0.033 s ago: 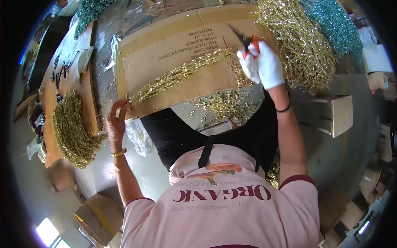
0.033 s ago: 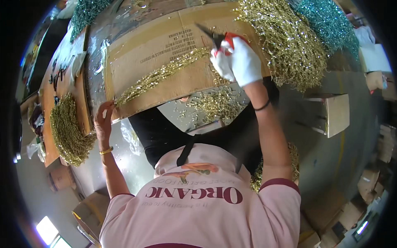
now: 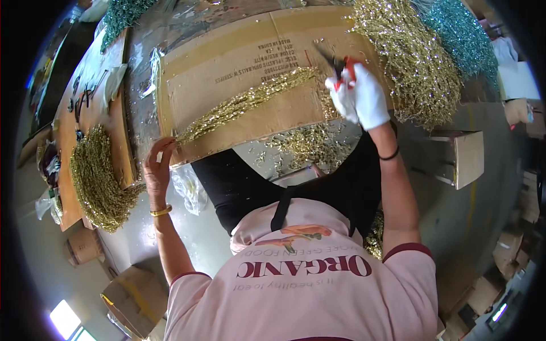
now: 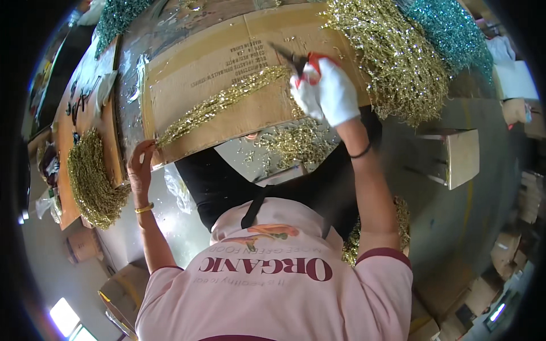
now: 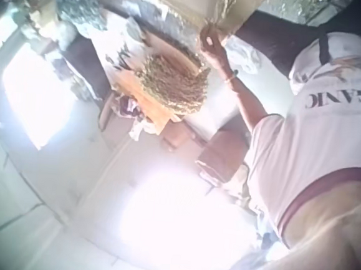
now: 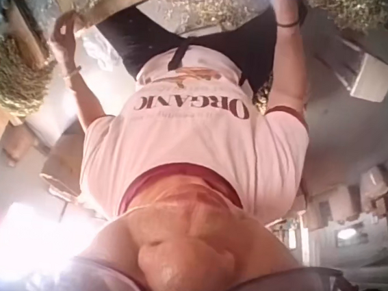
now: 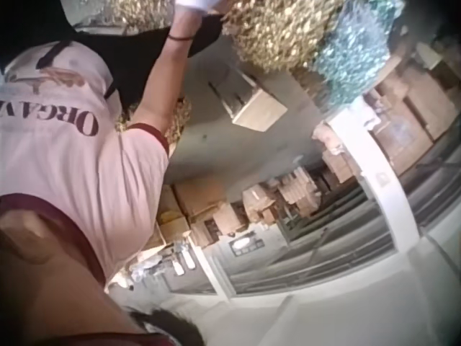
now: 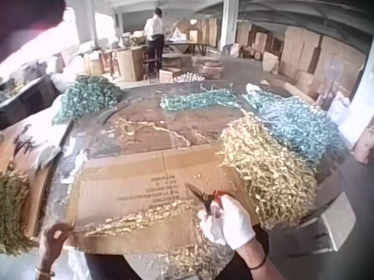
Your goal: Cutting long strips of gold tinsel garland into smaller pieces using a pair of pliers/cutters and sorting them.
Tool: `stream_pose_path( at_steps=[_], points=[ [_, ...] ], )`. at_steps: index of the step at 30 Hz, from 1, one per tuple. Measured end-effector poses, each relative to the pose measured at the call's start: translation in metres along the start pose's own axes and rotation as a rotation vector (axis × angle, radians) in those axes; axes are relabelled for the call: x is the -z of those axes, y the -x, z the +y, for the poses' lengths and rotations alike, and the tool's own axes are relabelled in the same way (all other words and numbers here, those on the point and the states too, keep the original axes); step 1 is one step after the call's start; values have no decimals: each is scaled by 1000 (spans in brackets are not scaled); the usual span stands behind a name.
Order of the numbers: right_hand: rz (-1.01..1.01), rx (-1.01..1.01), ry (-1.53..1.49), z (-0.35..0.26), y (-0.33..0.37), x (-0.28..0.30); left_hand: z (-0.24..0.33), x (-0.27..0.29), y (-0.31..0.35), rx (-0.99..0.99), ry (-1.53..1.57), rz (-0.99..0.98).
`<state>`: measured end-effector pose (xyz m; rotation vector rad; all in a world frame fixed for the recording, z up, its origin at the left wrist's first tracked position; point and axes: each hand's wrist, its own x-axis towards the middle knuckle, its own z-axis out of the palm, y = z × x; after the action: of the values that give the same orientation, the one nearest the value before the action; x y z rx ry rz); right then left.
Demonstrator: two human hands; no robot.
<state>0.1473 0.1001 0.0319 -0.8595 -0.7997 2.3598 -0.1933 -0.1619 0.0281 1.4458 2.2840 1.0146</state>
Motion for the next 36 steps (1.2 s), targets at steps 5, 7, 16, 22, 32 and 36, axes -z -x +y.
stream_pose_path(
  at_steps=[5,7,16,22,32,36],
  points=[
    [92,-140,-17,34,63,5,-26,6,5,228,280,-37],
    [64,42,-300,50,60,26,-24,10,1,219,375,-67],
    [-231,723,858,5,-60,15,-40,10,5,140,349,-36],
    [-194,693,1432,0,-34,15,-19,10,0,-132,-128,32],
    [-103,486,1237,3,-4,32,-34,7,5,-23,176,-19],
    [106,-31,-170,-9,5,27,-30,5,7,5,200,-8]
  ],
)
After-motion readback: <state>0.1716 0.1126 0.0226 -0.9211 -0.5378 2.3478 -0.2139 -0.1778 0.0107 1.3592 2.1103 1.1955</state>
